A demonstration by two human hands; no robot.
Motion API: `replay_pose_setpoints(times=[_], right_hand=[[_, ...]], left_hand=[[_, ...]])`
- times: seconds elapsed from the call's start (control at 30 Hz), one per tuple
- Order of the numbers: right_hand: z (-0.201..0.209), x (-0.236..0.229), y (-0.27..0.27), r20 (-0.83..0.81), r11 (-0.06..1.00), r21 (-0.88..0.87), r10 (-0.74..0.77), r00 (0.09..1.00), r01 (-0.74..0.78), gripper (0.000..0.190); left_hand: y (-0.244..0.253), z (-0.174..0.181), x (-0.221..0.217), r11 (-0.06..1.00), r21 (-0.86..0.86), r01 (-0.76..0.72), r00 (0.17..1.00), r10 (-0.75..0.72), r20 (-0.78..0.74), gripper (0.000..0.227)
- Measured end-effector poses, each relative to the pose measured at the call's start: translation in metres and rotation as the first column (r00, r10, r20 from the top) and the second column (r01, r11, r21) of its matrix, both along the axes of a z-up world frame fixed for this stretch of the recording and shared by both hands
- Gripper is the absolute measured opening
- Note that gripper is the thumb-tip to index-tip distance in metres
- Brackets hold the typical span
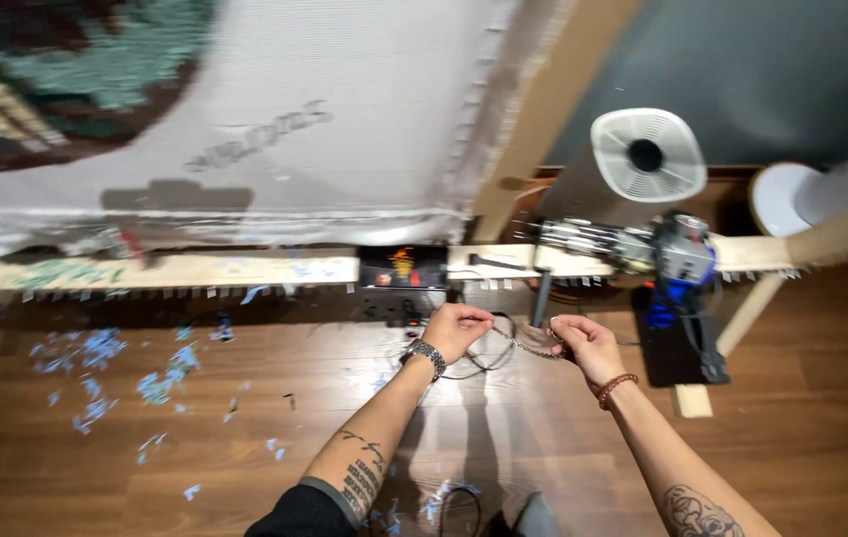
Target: Inspecting a tufting gun and coiling its power cable in a workshop environment.
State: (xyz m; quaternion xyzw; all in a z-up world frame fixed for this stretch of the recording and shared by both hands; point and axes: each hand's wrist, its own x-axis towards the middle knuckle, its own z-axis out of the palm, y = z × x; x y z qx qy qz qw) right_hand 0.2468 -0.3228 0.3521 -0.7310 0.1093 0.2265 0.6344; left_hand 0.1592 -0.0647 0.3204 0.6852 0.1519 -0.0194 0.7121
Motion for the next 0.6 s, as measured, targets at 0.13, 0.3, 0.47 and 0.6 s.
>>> replay_pose_setpoints(times=[0.13, 0.3, 0.47, 0.6], right_hand=[[0.04, 0.013, -0.035, 0.019, 0.999, 0.002, -0.049, 0.999, 0.049, 0.029], [0.05, 0.031, -0.052, 0.022, 0.999, -0.033, -0.039, 0.999, 0.039, 0.029], [0.026, 0.043, -0.043, -0.043, 1.0, 0.023, -0.013, 0.999, 0.014, 0.033], [0.003, 0.053, -0.023, 0.074, 0.99, -0.132, 0.063, 0.995, -0.053, 0.027]], left_hand=[[-0.038, 0.02, 0.021, 0.991, -0.039, 0.126, 0.989, -0.128, -0.072, 0.027], [-0.068, 0.048, 0.041, 0.976, 0.046, 0.213, 0.973, -0.208, -0.097, 0.028], [-0.081, 0.042, 0.051, 0.982, 0.057, 0.178, 0.965, -0.163, -0.206, 0.028], [-0.068, 0.022, 0.046, 0.992, 0.08, 0.093, 0.986, -0.081, -0.146, 0.024]])
